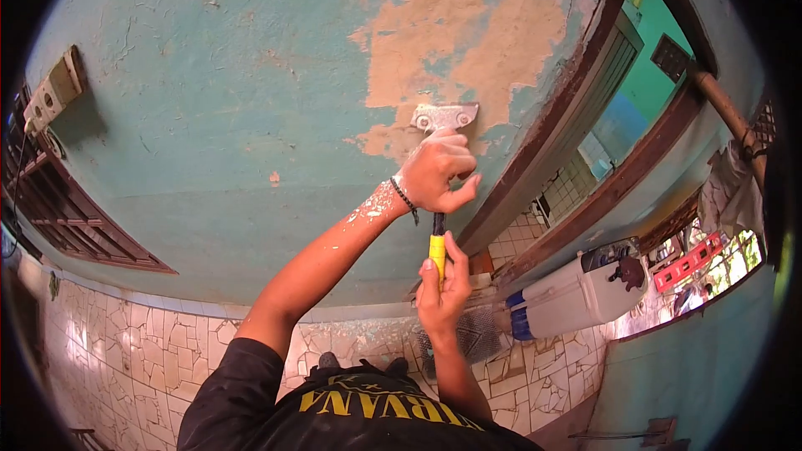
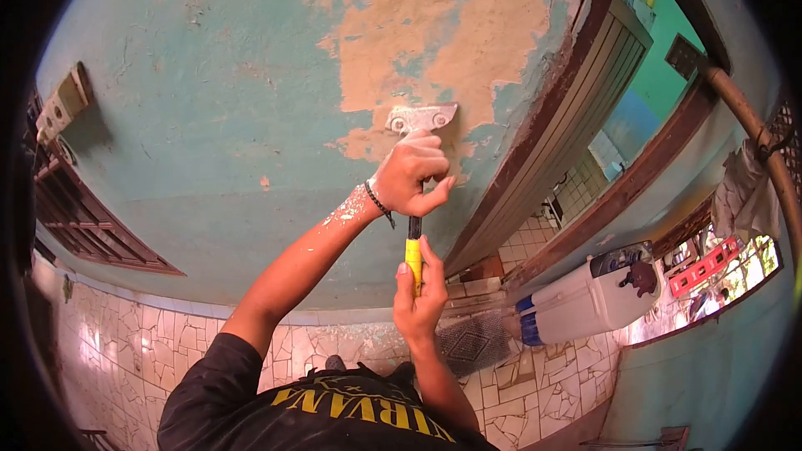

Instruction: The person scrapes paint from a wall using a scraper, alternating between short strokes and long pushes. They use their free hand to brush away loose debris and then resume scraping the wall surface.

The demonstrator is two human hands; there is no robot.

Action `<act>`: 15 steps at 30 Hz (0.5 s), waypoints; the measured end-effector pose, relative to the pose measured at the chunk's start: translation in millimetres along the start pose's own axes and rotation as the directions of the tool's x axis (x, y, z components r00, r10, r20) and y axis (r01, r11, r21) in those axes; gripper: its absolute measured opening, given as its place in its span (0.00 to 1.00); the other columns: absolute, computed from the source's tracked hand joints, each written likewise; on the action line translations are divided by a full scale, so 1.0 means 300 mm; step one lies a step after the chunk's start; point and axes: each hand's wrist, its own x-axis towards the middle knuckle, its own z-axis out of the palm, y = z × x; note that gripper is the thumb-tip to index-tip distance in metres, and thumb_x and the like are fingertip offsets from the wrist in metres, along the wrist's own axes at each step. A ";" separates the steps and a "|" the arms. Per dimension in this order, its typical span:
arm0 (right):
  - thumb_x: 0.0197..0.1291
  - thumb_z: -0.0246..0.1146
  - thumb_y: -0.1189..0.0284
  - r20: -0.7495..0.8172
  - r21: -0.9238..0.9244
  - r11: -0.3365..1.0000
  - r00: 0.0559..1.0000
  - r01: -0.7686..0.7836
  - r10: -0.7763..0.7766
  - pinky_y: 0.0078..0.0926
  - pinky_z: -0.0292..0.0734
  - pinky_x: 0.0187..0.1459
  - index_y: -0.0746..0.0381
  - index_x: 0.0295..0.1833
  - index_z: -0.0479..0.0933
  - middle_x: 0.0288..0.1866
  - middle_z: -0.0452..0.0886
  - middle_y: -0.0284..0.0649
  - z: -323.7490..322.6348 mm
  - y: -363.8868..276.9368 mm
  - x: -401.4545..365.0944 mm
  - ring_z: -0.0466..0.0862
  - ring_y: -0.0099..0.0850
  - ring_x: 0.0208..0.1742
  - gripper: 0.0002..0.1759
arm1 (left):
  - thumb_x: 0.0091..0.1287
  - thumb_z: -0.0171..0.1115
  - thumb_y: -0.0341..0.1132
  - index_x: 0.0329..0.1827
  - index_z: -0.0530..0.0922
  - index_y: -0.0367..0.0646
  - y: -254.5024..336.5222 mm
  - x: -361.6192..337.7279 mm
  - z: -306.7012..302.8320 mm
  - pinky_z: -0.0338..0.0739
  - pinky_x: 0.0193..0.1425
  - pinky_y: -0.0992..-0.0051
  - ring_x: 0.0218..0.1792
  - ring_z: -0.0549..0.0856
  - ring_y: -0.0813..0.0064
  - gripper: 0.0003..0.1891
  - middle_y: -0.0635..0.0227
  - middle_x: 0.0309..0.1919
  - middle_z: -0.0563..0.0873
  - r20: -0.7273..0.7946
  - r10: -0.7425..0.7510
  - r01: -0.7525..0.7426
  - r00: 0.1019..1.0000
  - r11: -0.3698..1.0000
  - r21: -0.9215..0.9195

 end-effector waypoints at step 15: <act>0.76 0.60 0.79 -0.010 -0.058 0.992 0.993 0.114 -0.115 0.22 0.76 0.52 0.74 0.76 0.68 0.57 0.82 0.45 -0.039 0.055 0.048 0.80 0.24 0.50 0.26 | 0.55 0.69 0.33 0.19 0.70 0.44 -0.023 0.016 0.035 0.67 0.34 0.61 0.24 0.71 0.59 0.15 0.63 0.16 0.70 -0.003 0.064 -0.063 0.998 0.997 0.043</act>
